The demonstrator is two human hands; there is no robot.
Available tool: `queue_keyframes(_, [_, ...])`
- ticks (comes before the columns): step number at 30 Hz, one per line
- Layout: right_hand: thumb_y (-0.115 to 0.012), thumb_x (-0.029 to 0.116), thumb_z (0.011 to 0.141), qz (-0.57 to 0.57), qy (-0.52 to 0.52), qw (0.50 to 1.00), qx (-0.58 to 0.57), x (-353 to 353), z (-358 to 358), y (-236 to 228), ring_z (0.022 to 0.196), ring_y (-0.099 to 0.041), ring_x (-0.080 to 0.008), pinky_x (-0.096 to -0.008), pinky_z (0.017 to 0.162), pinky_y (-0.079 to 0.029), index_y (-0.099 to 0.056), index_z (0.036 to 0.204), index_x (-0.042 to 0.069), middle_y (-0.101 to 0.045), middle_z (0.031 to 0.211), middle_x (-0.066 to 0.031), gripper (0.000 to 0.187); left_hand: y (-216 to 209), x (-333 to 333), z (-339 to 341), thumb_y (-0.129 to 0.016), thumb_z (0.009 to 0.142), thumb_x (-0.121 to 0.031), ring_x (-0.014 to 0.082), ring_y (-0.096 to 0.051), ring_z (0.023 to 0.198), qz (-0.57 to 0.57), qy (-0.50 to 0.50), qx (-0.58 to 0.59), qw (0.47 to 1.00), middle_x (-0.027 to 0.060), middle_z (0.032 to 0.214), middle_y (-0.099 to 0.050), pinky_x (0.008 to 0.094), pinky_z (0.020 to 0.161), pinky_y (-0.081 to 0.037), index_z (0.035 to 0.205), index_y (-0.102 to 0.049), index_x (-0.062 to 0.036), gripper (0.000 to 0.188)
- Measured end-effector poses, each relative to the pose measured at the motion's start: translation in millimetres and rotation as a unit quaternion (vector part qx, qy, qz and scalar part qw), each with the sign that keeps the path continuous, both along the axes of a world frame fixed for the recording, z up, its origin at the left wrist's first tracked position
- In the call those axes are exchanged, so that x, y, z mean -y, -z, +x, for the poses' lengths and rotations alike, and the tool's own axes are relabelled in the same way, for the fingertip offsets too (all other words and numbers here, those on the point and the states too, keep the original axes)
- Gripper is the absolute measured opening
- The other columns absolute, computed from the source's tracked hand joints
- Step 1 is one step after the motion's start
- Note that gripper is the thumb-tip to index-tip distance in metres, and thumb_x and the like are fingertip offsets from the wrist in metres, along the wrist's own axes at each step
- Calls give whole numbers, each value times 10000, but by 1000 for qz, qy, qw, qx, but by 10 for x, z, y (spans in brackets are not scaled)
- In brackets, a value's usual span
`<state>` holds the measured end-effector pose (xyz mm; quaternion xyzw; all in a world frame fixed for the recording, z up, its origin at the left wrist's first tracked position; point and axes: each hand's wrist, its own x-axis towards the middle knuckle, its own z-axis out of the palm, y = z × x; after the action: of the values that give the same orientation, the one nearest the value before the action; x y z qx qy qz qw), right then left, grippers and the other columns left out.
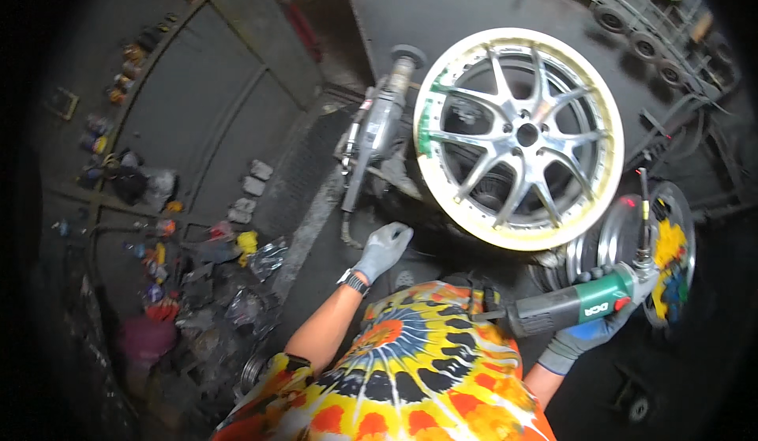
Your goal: The person uses an angle grinder and a die grinder to sand and smooth the surface of a silver car wheel rim mounted on a stand.
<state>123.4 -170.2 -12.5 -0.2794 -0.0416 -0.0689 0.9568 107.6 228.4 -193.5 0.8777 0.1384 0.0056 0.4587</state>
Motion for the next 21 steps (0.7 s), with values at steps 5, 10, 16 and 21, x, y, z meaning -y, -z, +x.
queue_keyframes(5, [-633, 466, 1003, 31, -33, 998, -33, 135, 555, 77, 1133, -587, -321, -471, 1032, -501, -446, 1423, -58, -566, 1277, -213, 697, -638, 23, 546, -621, 976, -267, 346, -703, 969, 3, -119, 57, 991, 198, 1023, -728, 423, 879, -540, 1029, -726, -20, 274])
queue_keyframes(10, [-642, 468, 996, 67, -117, 991, -9, 294, 1008, 132, 1214, -551, -326, -496, 1098, -454, -407, 1438, -66, -541, 1309, -197, 732, -903, 188, 711, -651, 995, -241, 298, -690, 816, 64, -174, 163, 969, 186, 930, -709, 400, 745, -536, 966, -703, 18, 266])
queue_keyframes(16, [-641, 486, 989, 68, -114, 991, -17, 196, 1326, 163, 1237, -544, -335, -538, 1122, -429, -361, 1526, 3, -524, 1357, -200, 775, -1284, 646, 544, -647, 1028, -254, 176, -599, 606, -73, -167, 66, 981, 98, 666, -633, 363, 599, -460, 759, -659, 9, 376])
queue_keyframes(21, [-663, 472, 978, 67, -165, 984, -22, 167, 1431, 278, 1270, -533, -340, -519, 1150, -420, -342, 1548, 0, -504, 1416, -196, 807, -1144, 548, 668, -604, 937, -71, 255, -660, 867, 17, -192, 177, 965, 154, 1005, -675, 377, 772, -538, 1078, -657, 6, 169])
